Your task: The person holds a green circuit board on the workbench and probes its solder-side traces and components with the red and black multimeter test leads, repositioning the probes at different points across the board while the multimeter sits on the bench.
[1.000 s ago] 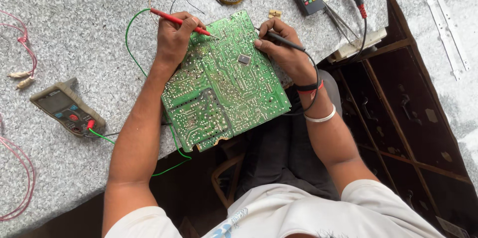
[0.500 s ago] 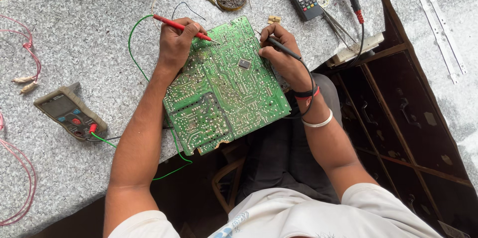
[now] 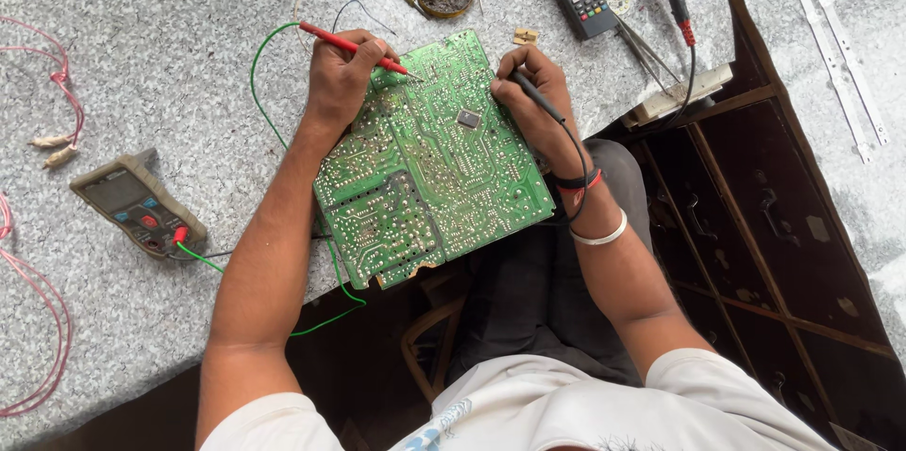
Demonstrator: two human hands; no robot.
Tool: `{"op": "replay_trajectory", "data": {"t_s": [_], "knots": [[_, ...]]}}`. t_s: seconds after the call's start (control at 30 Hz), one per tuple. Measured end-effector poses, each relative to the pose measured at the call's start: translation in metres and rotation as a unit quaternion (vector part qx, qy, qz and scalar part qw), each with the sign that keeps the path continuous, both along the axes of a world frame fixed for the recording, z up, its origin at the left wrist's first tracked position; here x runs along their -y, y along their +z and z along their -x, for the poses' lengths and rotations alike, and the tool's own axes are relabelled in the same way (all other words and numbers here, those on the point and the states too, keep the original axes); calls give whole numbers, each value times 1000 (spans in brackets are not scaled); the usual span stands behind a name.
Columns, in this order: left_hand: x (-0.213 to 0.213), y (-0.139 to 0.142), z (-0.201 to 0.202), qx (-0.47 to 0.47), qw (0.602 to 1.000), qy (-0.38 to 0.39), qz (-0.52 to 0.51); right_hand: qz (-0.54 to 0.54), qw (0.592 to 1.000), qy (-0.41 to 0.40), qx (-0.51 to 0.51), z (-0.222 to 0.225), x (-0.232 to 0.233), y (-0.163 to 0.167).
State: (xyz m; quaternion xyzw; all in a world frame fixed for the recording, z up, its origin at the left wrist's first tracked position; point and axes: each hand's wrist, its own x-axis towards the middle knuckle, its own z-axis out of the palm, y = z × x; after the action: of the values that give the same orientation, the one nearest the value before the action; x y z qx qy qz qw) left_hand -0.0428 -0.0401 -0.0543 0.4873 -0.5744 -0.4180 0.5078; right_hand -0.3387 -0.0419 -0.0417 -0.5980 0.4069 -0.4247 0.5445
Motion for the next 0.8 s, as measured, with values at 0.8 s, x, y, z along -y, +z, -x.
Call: {"op": "replay_trajectory", "data": {"t_s": [0.8], "knots": [[3,-3,-5,-30,1000,7,-2,120,991,27,-49,1,0,11]]}}
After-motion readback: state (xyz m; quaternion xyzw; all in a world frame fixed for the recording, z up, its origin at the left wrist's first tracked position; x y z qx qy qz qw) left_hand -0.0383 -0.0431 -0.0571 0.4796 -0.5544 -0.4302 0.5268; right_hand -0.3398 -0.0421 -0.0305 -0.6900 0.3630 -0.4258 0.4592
